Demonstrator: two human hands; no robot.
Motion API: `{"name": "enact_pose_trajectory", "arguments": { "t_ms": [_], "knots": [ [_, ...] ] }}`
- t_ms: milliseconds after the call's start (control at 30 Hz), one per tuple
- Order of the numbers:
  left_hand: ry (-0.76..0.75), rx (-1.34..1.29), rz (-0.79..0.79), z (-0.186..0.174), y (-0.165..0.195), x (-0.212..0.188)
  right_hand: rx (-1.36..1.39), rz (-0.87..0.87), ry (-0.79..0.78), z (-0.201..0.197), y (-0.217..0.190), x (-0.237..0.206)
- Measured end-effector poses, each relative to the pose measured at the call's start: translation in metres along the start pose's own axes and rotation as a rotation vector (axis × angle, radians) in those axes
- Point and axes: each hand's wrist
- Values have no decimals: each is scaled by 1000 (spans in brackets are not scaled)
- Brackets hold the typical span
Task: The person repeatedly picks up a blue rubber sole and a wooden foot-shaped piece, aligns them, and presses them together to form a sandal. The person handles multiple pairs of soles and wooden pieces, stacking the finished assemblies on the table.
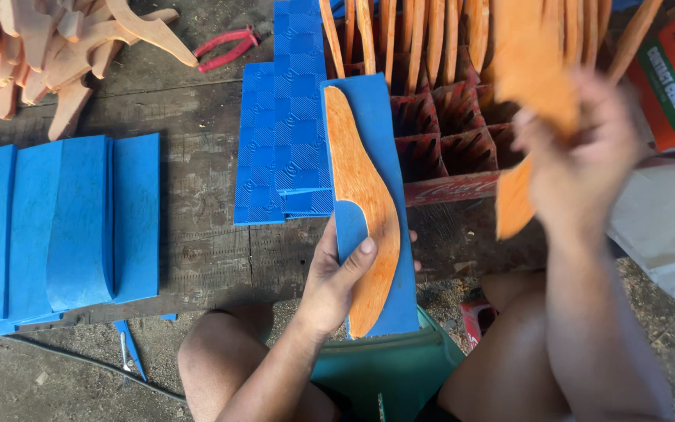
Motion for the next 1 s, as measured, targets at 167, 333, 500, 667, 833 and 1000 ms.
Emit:
{"name": "enact_pose_trajectory", "arguments": {
  "t_ms": [167, 333, 500, 667, 833, 1000],
  "knots": [
    [-56, 21, 0, 10, 10, -4, -89, -103, 234, -39, 33, 70],
    [-74, 53, 43, 10, 23, -12, -68, -195, 215, -16, 72, 72],
    [-85, 29, 59, -5, 30, -18, -115, -282, 245, 8, 98, 70],
    [-99, 25, 170, -13, 46, -19, -105, -310, 298, 17, 102, 70],
    [18, 169, 349, -26, 78, -29, -674, -210, 113, 25, 92, 53],
    [315, -32, 649, -48, 111, -48, -726, 214, -5, 28, 72, 50]
  ]
}}
Point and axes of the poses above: each hand's wrist, its own x-axis towards the middle knuckle, its own z-axis out of the palm, y = z × x, and after that the axes turned 8 degrees about -x, right-handed
